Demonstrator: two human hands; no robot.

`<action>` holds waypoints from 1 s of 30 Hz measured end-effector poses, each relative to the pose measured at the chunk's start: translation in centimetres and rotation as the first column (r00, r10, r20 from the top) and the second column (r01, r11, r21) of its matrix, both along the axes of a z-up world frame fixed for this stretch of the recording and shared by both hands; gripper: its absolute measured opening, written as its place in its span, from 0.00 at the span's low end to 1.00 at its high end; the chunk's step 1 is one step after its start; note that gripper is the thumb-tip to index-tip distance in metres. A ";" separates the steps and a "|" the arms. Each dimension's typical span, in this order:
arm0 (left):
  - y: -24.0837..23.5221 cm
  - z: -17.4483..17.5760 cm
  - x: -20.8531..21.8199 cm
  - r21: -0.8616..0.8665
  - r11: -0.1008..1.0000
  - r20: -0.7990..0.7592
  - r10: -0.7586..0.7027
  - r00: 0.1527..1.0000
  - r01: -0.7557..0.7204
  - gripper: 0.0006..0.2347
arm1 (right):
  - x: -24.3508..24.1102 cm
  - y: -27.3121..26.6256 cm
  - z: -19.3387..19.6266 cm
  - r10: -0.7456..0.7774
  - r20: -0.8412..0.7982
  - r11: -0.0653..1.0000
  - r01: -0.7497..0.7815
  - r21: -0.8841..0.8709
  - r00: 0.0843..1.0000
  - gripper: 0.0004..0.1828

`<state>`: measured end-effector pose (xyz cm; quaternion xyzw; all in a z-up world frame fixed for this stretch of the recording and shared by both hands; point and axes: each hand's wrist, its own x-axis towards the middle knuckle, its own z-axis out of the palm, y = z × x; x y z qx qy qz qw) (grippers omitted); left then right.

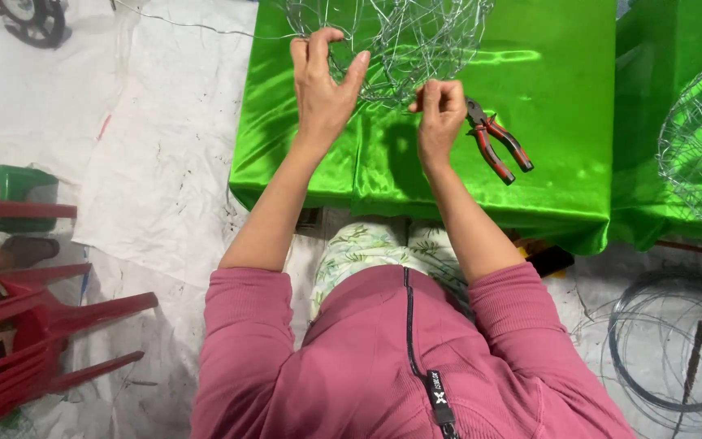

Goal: Assembling a spherical wire frame by cutting and twisting metal wires using pliers.

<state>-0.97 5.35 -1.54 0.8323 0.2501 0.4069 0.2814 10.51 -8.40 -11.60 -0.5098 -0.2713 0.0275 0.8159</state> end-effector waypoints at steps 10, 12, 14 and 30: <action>-6.6 -3.1 -1.1 0.347 0.911 -0.046 -0.220 0.974 0.222 0.09 | -3.6 1.1 0.0 0.010 0.099 0.980 0.010 -0.198 0.995 0.09; -5.8 -5.9 0.3 0.157 0.960 -0.145 -0.209 0.967 0.231 0.13 | -4.2 1.2 -0.3 0.056 0.194 0.977 -0.014 -0.214 0.979 0.13; -5.7 -5.8 0.4 0.151 0.964 -0.123 -0.199 0.972 0.217 0.12 | -3.8 0.5 0.6 0.090 0.275 0.968 -0.019 -0.249 0.957 0.09; -2.9 -2.2 0.3 -0.208 0.877 -0.205 -0.472 0.858 0.433 0.06 | 1.3 -4.4 6.0 0.029 0.724 0.895 0.305 -0.327 0.690 0.17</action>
